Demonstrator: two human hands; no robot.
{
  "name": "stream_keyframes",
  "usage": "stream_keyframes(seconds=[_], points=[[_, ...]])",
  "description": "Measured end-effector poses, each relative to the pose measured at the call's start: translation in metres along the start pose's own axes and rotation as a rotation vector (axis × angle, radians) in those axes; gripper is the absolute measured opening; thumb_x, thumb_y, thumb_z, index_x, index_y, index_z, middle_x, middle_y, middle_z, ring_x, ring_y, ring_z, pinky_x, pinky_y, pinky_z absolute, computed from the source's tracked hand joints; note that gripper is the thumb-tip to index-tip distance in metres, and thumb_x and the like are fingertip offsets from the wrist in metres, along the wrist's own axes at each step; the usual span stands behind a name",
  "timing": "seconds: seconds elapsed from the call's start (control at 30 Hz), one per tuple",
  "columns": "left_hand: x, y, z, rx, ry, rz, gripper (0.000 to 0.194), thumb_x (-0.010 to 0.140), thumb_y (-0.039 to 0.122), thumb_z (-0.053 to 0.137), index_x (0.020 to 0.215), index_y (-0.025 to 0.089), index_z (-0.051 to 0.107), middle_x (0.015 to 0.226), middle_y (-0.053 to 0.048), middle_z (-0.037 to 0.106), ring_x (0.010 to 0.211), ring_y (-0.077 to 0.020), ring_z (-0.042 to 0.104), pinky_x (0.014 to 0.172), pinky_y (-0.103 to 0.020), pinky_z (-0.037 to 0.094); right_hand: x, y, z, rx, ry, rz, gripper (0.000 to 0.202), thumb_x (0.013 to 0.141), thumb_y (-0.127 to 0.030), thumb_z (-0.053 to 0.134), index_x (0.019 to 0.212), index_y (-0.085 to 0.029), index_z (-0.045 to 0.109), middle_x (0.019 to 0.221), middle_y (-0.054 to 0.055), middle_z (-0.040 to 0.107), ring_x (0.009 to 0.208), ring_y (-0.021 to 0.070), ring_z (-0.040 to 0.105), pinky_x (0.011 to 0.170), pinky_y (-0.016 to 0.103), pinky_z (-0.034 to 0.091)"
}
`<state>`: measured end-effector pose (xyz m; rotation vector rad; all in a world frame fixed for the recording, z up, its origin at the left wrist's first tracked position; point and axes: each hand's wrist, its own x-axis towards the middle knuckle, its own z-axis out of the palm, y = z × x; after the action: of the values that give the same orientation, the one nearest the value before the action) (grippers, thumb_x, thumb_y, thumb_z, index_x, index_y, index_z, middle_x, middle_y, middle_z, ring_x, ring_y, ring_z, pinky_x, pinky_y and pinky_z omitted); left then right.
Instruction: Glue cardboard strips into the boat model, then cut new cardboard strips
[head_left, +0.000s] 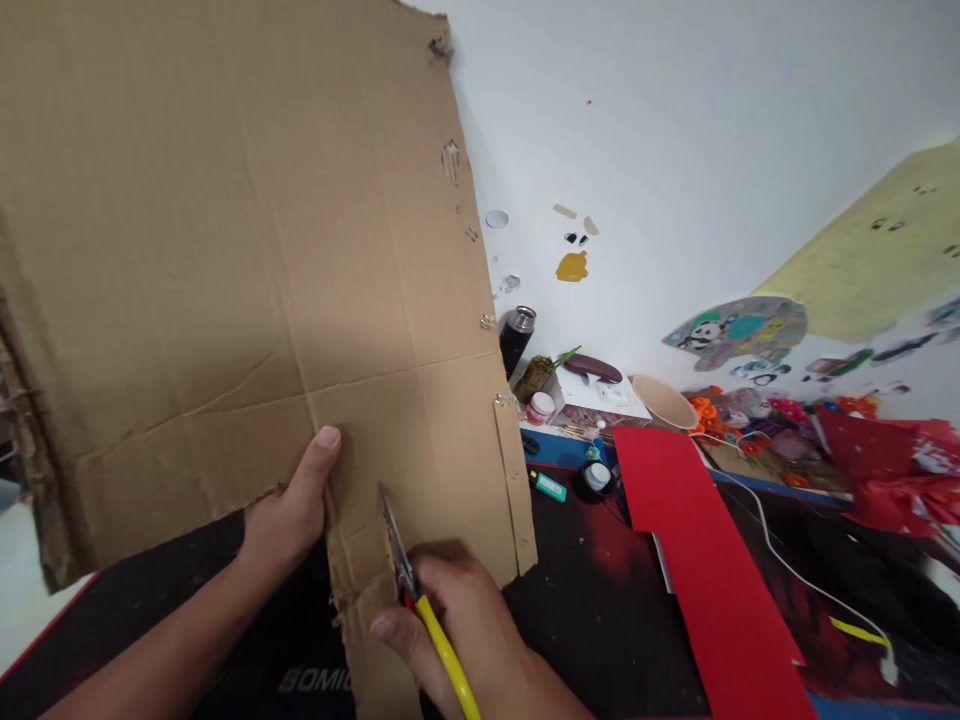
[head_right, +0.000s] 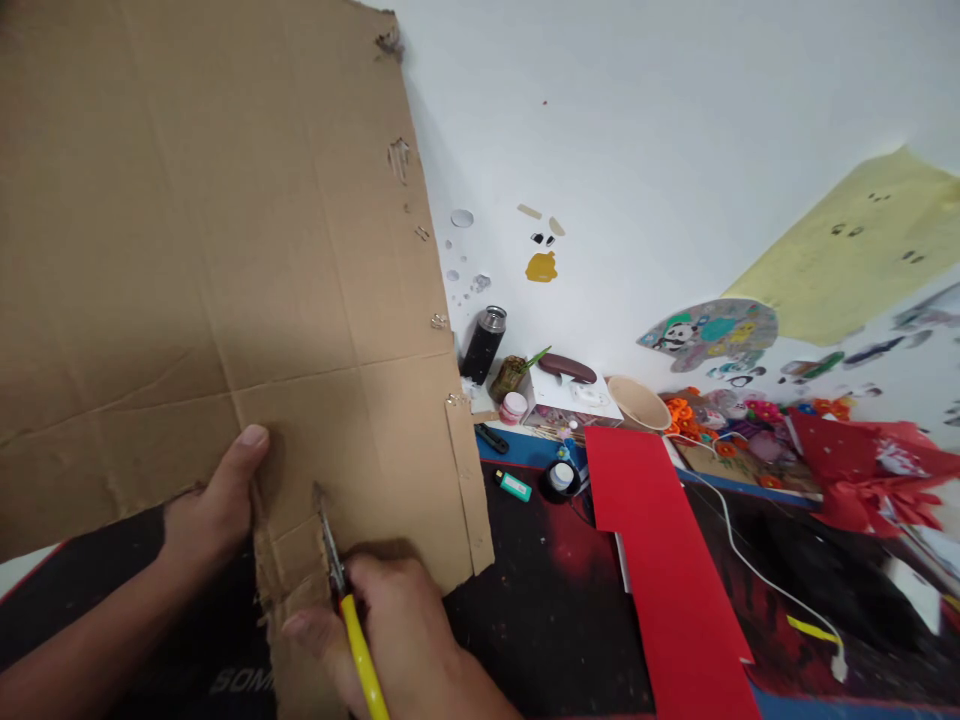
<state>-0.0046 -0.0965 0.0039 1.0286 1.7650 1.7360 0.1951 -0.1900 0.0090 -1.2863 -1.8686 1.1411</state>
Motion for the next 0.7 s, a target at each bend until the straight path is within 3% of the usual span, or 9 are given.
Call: stream_keyframes(seconds=[0.2, 0.43, 0.6, 0.7], points=[[-0.004, -0.011, -0.001, 0.012, 0.015, 0.004, 0.041, 0.09, 0.053, 0.078, 0.117, 0.022, 0.08, 0.138, -0.012, 0.079, 0.145, -0.0379, 0.064, 0.134, -0.06, 0.037, 0.002, 0.002, -0.001, -0.059, -0.015, 0.043, 0.048, 0.092, -0.058, 0.073, 0.072, -0.024, 0.046, 0.062, -0.006, 0.042, 0.052, 0.0109, 0.038, 0.049, 0.027, 0.019], [-0.013, -0.008, -0.002, 0.074, 0.041, 0.03, 0.04, 0.094, 0.052, 0.073, 0.12, 0.022, 0.08, 0.142, -0.011, 0.077, 0.151, -0.0372, 0.058, 0.136, -0.055, 0.034, 0.005, 0.0, -0.002, -0.167, -0.009, 0.026, 0.041, 0.094, -0.05, 0.07, 0.074, -0.023, 0.046, 0.062, -0.006, 0.045, 0.053, 0.0108, 0.038, 0.051, 0.027, 0.021], [-0.011, -0.016, -0.004, 0.13, 0.042, 0.077, 0.038, 0.094, 0.055, 0.074, 0.119, 0.028, 0.079, 0.142, -0.006, 0.077, 0.155, -0.0368, 0.053, 0.137, -0.057, 0.031, 0.008, 0.002, -0.001, -0.289, -0.022, 0.041, 0.036, 0.101, -0.05, 0.066, 0.081, -0.022, 0.054, 0.072, 0.0, 0.06, 0.061, 0.0137, 0.052, 0.054, 0.028, 0.028], [-0.007, -0.018, -0.004, 0.121, 0.014, 0.172, 0.031, 0.093, 0.053, 0.074, 0.114, 0.031, 0.08, 0.139, -0.005, 0.078, 0.156, -0.0356, 0.052, 0.137, -0.055, 0.031, 0.008, 0.003, 0.0, -0.325, -0.024, 0.049, 0.036, 0.104, -0.05, 0.061, 0.084, -0.021, 0.059, 0.076, 0.002, 0.064, 0.065, 0.0158, 0.057, 0.055, 0.028, 0.031]])
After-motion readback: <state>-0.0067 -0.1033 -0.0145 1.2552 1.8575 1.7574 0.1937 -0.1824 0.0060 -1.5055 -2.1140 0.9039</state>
